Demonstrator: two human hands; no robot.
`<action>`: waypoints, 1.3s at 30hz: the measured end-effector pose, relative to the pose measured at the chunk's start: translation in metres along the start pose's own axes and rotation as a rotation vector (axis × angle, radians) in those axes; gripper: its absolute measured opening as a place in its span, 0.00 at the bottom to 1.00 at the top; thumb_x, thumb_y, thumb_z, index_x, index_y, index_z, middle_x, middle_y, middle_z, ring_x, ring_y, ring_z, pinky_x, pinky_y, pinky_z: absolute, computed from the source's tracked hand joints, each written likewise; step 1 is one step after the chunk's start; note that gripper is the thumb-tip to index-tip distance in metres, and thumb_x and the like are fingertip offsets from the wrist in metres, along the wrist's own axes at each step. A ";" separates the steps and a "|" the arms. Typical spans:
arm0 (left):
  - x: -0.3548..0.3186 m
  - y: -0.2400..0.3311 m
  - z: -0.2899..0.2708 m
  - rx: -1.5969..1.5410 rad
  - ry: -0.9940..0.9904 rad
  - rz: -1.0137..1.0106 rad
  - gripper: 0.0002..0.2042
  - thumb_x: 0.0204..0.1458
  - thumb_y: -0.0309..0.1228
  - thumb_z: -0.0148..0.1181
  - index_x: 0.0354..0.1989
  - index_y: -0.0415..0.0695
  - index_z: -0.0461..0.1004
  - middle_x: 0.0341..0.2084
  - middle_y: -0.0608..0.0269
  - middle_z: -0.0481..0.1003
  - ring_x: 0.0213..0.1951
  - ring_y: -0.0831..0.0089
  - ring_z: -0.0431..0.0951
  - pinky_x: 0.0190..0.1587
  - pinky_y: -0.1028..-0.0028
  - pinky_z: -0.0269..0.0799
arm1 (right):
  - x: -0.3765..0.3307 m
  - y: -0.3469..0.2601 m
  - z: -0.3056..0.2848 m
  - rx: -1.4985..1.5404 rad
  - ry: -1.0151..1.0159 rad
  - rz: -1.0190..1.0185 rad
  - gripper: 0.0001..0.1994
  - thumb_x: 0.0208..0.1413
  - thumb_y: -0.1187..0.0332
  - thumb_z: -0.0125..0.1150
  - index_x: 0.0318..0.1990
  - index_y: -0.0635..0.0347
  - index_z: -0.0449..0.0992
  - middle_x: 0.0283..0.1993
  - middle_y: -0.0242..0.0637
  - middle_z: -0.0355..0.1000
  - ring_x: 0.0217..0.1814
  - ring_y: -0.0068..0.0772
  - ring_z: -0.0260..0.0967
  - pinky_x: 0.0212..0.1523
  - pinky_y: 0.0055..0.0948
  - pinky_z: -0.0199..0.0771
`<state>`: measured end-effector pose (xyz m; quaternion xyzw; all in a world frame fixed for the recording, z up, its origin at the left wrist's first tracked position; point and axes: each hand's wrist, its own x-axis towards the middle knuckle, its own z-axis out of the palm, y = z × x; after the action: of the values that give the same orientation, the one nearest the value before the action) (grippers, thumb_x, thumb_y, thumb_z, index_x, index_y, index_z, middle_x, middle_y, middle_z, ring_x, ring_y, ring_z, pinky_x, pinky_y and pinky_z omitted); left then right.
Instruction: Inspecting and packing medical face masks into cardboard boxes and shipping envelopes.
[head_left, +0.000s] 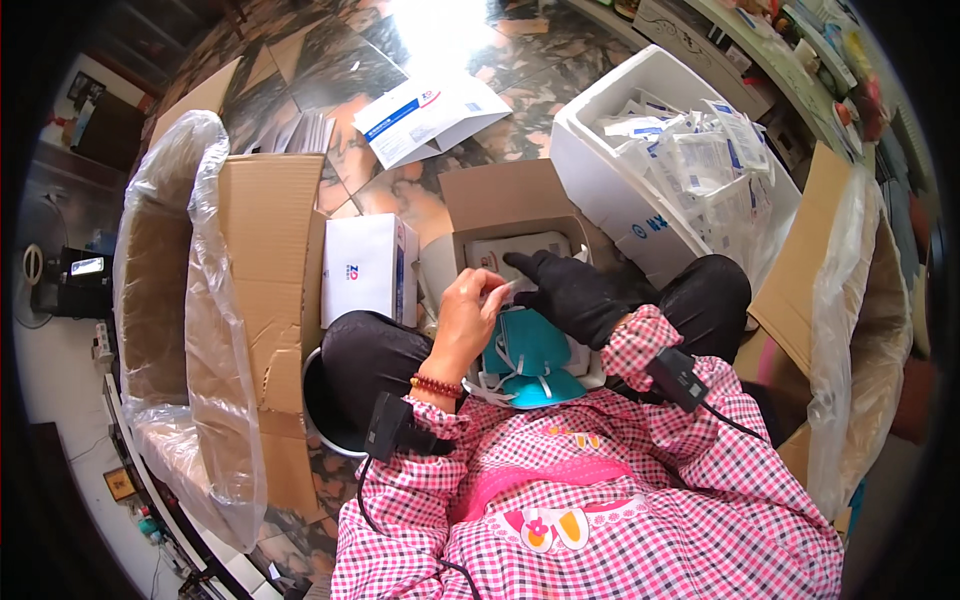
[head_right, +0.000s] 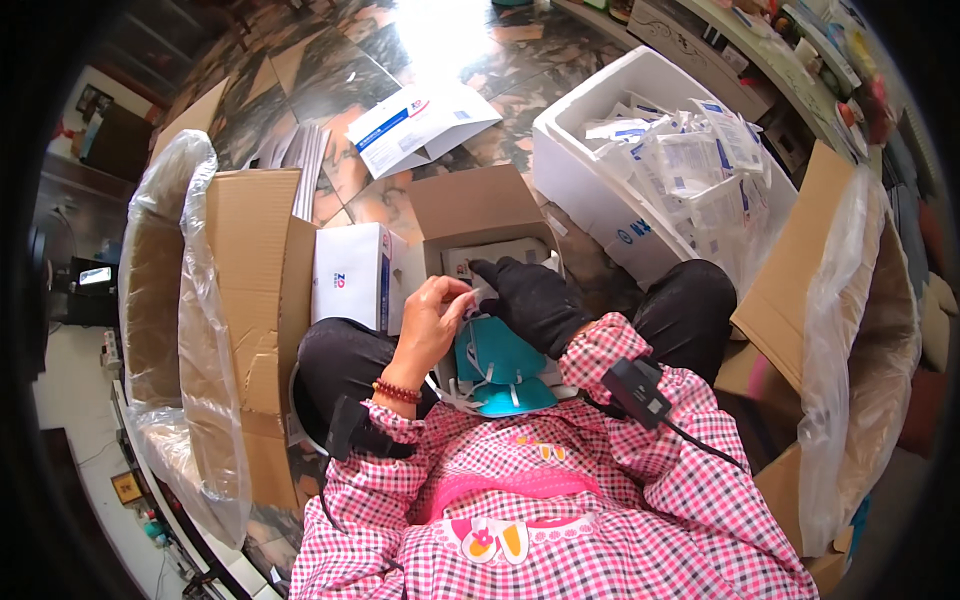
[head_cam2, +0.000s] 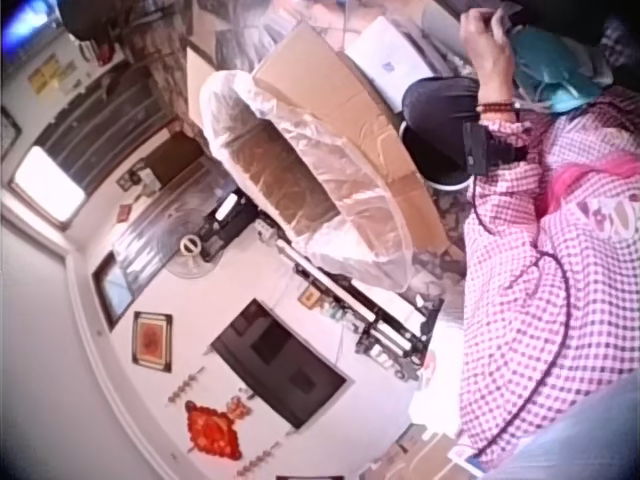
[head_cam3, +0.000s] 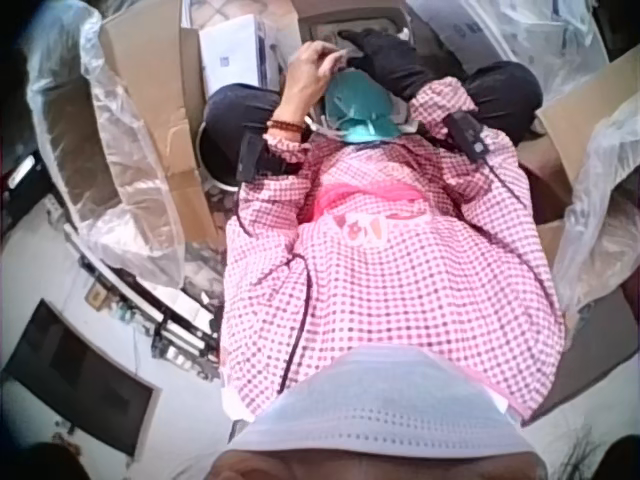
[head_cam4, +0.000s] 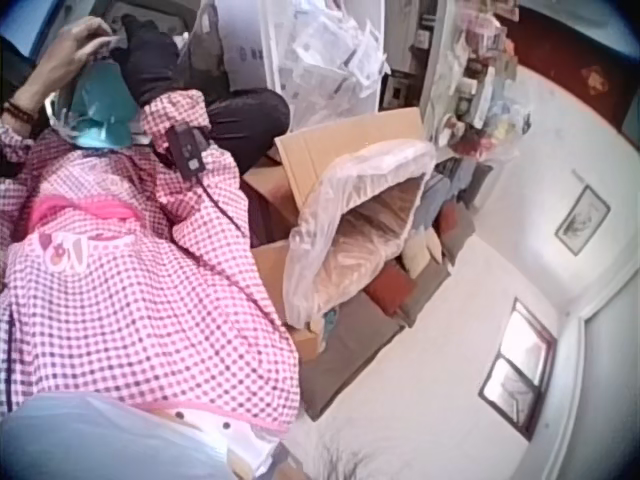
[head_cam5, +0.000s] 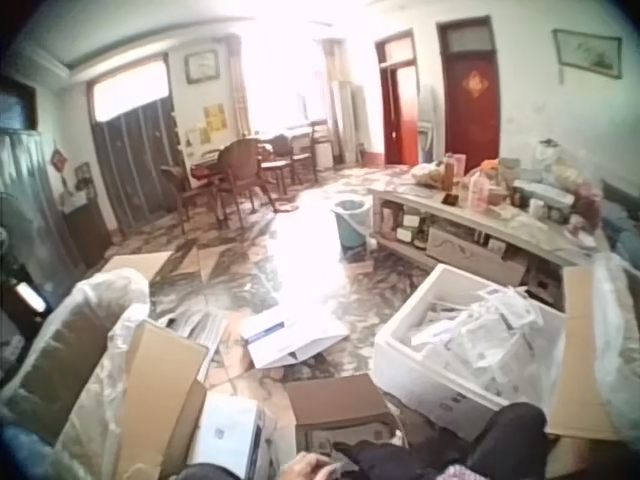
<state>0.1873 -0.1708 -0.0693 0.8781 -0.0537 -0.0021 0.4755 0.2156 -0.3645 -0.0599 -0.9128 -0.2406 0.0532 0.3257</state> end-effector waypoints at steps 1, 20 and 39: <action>-0.006 0.001 -0.005 0.004 0.011 -0.005 0.05 0.56 0.25 0.62 0.37 0.36 0.77 0.32 0.54 0.77 0.33 0.66 0.81 0.38 0.73 0.76 | 0.001 -0.008 0.001 0.002 -0.005 -0.012 0.24 0.53 0.55 0.64 0.56 0.51 0.75 0.47 0.47 0.75 0.46 0.49 0.75 0.45 0.42 0.75; -0.012 0.037 0.006 -0.859 0.105 -0.264 0.07 0.60 0.30 0.61 0.30 0.43 0.75 0.25 0.76 0.73 0.26 0.88 0.69 0.30 0.82 0.66 | -0.014 -0.056 -0.038 -0.386 0.260 -0.373 0.04 0.48 0.68 0.62 0.32 0.53 0.78 0.27 0.36 0.68 0.29 0.40 0.69 0.31 0.40 0.67; -0.013 0.046 -0.007 0.454 0.605 0.260 0.08 0.51 0.34 0.68 0.30 0.42 0.79 0.22 0.61 0.77 0.28 0.60 0.79 0.35 0.62 0.76 | -0.051 -0.043 -0.059 -0.047 0.345 -0.198 0.10 0.48 0.70 0.65 0.39 0.55 0.80 0.37 0.37 0.75 0.38 0.44 0.73 0.39 0.39 0.72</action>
<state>0.1705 -0.1888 -0.0277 0.9077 -0.0211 0.3285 0.2601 0.1680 -0.3931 0.0100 -0.8877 -0.2707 -0.1420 0.3443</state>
